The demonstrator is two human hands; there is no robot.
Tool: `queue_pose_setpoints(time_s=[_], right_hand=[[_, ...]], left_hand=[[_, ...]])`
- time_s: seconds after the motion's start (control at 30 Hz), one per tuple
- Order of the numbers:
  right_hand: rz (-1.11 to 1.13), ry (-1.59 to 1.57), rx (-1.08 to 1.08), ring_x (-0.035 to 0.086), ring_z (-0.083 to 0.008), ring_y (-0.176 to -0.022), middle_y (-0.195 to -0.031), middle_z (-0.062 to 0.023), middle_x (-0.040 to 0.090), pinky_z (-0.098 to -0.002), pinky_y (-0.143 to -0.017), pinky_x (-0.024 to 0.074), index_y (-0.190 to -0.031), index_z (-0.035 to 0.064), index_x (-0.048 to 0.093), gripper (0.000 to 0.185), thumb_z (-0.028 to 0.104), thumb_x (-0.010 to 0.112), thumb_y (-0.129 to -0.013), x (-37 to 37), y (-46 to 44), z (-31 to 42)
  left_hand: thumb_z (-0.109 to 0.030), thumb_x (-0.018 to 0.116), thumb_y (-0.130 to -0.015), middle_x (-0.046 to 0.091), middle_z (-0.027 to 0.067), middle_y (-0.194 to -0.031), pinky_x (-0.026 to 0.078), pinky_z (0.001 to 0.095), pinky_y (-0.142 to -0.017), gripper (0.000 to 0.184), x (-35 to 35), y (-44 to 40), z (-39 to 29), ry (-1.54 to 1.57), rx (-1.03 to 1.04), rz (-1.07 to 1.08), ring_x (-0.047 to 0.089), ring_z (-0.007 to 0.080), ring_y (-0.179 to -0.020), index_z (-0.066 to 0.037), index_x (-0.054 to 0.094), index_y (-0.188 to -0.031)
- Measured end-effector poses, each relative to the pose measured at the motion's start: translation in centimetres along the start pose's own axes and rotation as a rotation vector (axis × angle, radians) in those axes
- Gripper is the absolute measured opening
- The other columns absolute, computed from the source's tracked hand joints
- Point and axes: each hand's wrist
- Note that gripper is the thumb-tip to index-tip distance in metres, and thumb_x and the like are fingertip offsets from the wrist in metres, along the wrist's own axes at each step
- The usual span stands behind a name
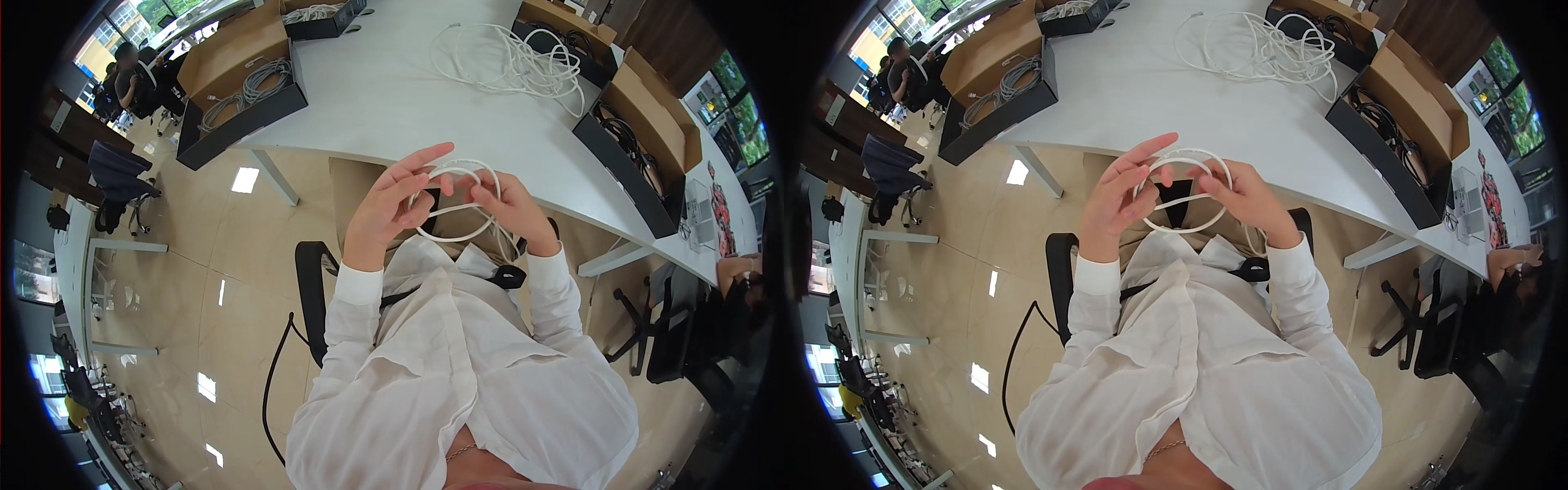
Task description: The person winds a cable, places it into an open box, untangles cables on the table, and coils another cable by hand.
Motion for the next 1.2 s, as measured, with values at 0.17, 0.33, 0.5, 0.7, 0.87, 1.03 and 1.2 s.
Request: queue_pose_setpoints(time_s=[0.17,0.33,0.5,0.7,0.87,1.03,1.2], right_hand=[[-0.22,0.026,0.094,0.039,-0.0043,-0.057,-0.061,0.0049,0.044,-0.021,-0.053,0.0344,-0.086,0.0025,0.06,0.026,0.022,0.049,-0.1,0.2,-0.1,1.0],[-0.285,0.004,0.044,0.035,-0.0039,-0.056,-0.059,0.0056,0.04,-0.0211,-0.052,0.0306,-0.082,0.0039,0.057,0.026,0.022,0.05,-0.1,-0.7,0.1,0.8],[-0.33,0.059,0.003,0.036,-0.0036,-0.056,-0.06,0.0053,0.043,-0.0207,-0.052,0.0297,-0.084,0.003,0.058,0.023,0.019,0.051,-0.099,-0.7,0.0,0.6],[-0.373,0.134,0.102,0.034,-0.0017,-0.052,-0.061,0.0057,0.047,-0.0213,-0.047,0.0278,-0.085,0.0031,0.063,0.017,0.014,0.055,-0.096,-0.2,0.4,2.5],[-0.511,-0.006,0.102,0.032,-0.001,-0.047,-0.058,0.0071,0.045,-0.0215,-0.043,0.0249,-0.084,0.0035,0.065,0.017,0.014,0.057,-0.095,0.2,0.0,1.8],[-0.541,-0.181,0.055,0.032,-0.0012,-0.044,-0.053,0.0074,0.042,-0.0221,-0.041,0.0247,-0.084,0.0023,0.065,0.02,0.016,0.057,-0.096,0.6,0.0,1.6],[-0.501,-0.094,0.07,0.036,-0.0017,-0.044,-0.055,0.0071,0.044,-0.0203,-0.041,0.0271,-0.086,0.002,0.066,0.021,0.019,0.058,-0.095,1.2,-0.2,1.1]], left_hand=[[-0.024,0.055,-0.097,0.065,0.0093,-0.096,0.049,0.0231,-0.058,0.056,0.0,-0.1,0.5,-0.224,0.062,-0.061,0.059,0.0121,-0.061,0.001,0.034,-0.143],[-0.028,0.057,-0.096,0.066,0.0093,-0.098,0.05,0.0278,-0.074,0.047,-0.3,-0.3,1.1,-0.546,0.022,-0.017,0.063,0.0133,-0.08,0.002,0.048,-0.131],[-0.025,0.055,-0.098,0.066,0.0046,-0.087,0.047,0.0216,-0.067,0.035,-1.2,0.2,0.3,-0.589,-0.199,-0.048,0.059,0.008,-0.071,0.0,0.056,-0.121],[-0.021,0.048,-0.1,0.063,0.0028,-0.073,0.04,0.0181,-0.05,0.029,-1.0,1.4,-1.6,-0.53,-0.145,-0.001,0.049,0.0041,-0.052,-0.001,0.057,-0.119],[-0.024,0.043,-0.101,0.064,0.003,-0.076,0.044,0.0212,-0.062,0.031,0.6,0.3,0.0,-0.817,-0.332,-0.12,0.054,0.0077,-0.061,0.0,0.06,-0.108],[-0.029,0.042,-0.102,0.062,0.0052,-0.081,0.048,0.0287,-0.071,0.03,0.6,-1.5,3.0,-0.54,0.068,-0.148,0.058,0.0127,-0.067,-0.005,0.058,-0.096],[-0.029,0.04,-0.103,0.048,-0.0017,-0.068,0.041,0.0219,-0.054,0.025,1.1,-1.3,2.6,0.044,0.046,-0.074,0.042,0.0074,-0.05,-0.007,0.053,-0.1]])
Point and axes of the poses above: each hand's wrist, its own y-axis away from the middle knuckle, its own x-axis out of the palm, z = x × y
